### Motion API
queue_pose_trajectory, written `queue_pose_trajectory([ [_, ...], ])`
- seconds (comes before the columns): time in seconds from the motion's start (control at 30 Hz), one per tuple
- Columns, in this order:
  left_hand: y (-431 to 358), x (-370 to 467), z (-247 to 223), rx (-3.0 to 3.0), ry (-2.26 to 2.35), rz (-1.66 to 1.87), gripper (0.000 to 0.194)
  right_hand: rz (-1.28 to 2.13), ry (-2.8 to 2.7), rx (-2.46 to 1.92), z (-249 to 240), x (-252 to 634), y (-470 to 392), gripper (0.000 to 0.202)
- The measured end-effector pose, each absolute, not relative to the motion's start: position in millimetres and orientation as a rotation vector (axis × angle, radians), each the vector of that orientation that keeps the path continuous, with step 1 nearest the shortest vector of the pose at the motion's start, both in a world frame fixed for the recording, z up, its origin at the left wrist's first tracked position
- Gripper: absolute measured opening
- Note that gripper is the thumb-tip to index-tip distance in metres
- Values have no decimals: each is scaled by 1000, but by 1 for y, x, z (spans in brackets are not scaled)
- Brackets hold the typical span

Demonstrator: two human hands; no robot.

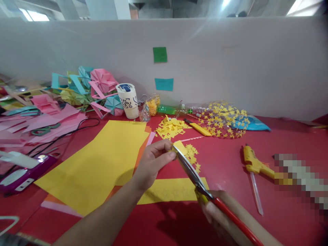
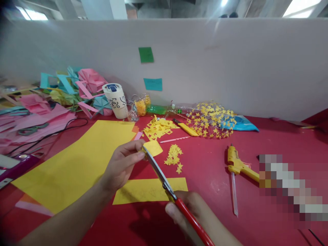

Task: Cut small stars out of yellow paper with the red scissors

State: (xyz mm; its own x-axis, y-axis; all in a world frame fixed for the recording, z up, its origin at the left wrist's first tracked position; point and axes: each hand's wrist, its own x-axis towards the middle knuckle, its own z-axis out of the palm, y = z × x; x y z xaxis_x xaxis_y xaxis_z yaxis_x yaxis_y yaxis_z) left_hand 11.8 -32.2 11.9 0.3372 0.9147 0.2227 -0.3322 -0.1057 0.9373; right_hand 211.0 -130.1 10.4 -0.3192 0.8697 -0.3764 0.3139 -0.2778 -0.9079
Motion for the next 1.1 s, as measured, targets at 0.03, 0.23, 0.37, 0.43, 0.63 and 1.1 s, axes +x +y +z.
queue_pose_trajectory([
  [0.03,-32,12,11,1251,628,1182,20,1648,-1503,-1475,12,210,-130,67],
  [0.23,-30,6,19,1225,673,1269,16,1596,-1480,-1416,4,215,-128,64],
  [0.37,-25,-9,35,1113,615,1283,16,1527,-1407,-1397,-7,225,-121,54],
  [0.43,-23,-12,39,1055,574,1208,19,1438,-1358,-1396,-8,227,-117,50],
  [0.63,-28,16,17,1156,751,708,13,1350,-1336,-1290,-9,228,-102,41],
  [1.1,-42,46,-3,1666,824,561,20,1343,-1250,-1502,-2,219,-102,17],
])
